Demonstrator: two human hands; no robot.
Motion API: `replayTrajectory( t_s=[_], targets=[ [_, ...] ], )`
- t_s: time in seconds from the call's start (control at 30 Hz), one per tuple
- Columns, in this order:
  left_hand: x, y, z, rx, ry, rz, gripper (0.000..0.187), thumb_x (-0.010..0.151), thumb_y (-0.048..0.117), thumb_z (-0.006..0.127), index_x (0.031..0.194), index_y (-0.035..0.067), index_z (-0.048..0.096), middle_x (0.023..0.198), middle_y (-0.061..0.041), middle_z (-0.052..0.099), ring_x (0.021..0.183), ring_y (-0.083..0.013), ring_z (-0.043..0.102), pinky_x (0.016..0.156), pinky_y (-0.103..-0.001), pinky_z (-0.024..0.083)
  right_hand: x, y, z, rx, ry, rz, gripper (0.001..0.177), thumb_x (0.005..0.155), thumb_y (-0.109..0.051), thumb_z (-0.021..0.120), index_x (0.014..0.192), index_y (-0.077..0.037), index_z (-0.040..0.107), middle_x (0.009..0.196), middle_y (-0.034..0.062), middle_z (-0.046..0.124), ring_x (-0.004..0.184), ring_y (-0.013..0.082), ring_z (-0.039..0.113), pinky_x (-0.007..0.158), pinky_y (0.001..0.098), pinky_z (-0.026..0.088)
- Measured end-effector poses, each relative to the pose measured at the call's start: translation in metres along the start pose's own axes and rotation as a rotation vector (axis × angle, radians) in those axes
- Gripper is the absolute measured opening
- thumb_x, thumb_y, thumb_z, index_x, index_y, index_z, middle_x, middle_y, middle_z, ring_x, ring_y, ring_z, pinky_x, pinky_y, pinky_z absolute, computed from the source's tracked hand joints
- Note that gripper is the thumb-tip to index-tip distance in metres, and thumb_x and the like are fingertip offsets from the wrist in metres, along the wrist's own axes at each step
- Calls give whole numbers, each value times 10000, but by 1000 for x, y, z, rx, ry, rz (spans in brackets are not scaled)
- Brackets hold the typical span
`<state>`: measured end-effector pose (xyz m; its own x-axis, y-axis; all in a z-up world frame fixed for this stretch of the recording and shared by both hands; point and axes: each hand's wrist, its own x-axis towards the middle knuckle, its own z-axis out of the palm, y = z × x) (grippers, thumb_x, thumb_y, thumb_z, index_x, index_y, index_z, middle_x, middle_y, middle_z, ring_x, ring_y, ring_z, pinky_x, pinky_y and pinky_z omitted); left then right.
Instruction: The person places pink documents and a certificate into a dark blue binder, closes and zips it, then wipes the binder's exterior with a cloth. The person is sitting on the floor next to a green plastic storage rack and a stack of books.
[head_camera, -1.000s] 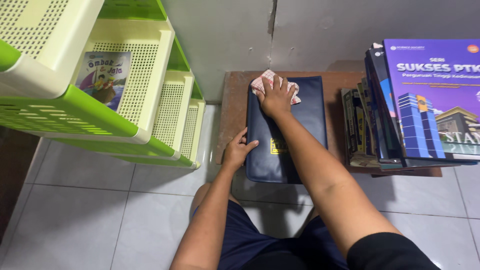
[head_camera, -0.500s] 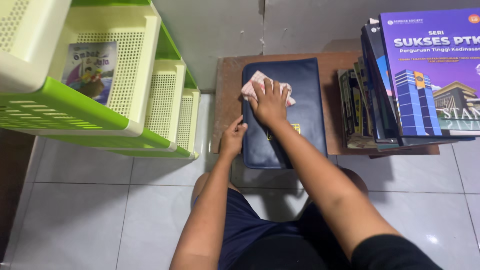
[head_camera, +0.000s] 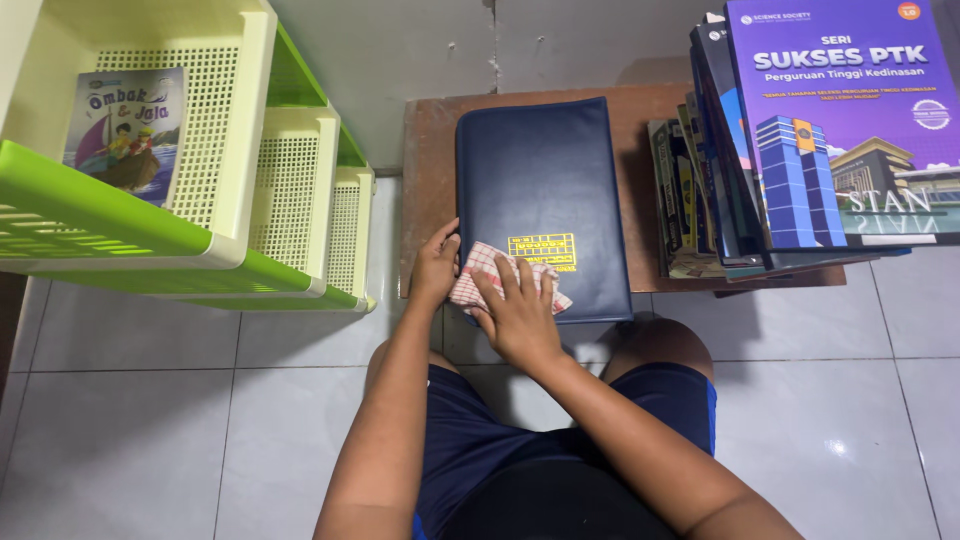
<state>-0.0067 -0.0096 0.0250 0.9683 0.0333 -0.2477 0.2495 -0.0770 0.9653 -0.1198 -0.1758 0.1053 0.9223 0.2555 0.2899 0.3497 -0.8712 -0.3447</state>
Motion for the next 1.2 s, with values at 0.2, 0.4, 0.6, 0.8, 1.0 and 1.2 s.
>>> replayTrajectory(
  t_s=[0.2, 0.4, 0.6, 0.8, 1.0, 1.2],
  targets=[
    [-2, 4, 4, -14, -11, 78, 453, 990, 186, 661, 1416, 38, 619, 780, 58, 616, 658, -25, 522, 591, -203, 451, 1, 11, 0, 30, -27, -45, 605, 917, -463, 667, 1462, -245, 519, 1539, 169, 425, 1436, 438, 344, 1103, 721, 246],
    [-4, 5, 7, -78, -42, 114, 601, 925, 161, 754, 1452, -29, 538, 808, 39, 606, 748, -30, 618, 711, -185, 516, -23, 60, -34, -68, -49, 121, 619, 917, -475, 651, 1480, -256, 515, 1561, 183, 400, 1430, 449, 330, 1108, 688, 217],
    [-7, 8, 6, 6, -26, 104, 610, 932, 182, 755, 1469, -10, 538, 826, 11, 653, 749, -48, 618, 723, -201, 520, -39, 85, -48, -121, -6, 189, 615, 936, -455, 644, 1490, -218, 517, 1570, 194, 400, 1453, 448, 337, 1128, 672, 218],
    [-9, -3, 18, 63, 95, 173, 521, 950, 215, 739, 1401, -4, 601, 849, -4, 678, 745, -46, 637, 680, -210, 519, 30, 114, -26, -105, -11, 270, 618, 958, -504, 596, 1499, -220, 506, 1595, 199, 355, 1477, 460, 263, 1128, 719, 130],
    [-11, -7, 27, 55, 172, 254, 470, 935, 199, 751, 1337, -18, 636, 865, 10, 669, 725, -39, 631, 635, -202, 518, 124, 146, 2, -118, 43, 324, 642, 997, -565, 511, 1535, -219, 469, 1625, 203, 311, 1519, 462, 168, 1165, 732, 39],
    [-10, -7, 24, 26, 156, 215, 494, 920, 187, 776, 1349, -15, 637, 832, 13, 624, 679, -36, 562, 591, -203, 464, 203, 182, 19, -158, -38, 394, 658, 989, -592, 481, 1548, -253, 415, 1645, 175, 278, 1524, 451, 139, 1136, 771, 1]
  ],
)
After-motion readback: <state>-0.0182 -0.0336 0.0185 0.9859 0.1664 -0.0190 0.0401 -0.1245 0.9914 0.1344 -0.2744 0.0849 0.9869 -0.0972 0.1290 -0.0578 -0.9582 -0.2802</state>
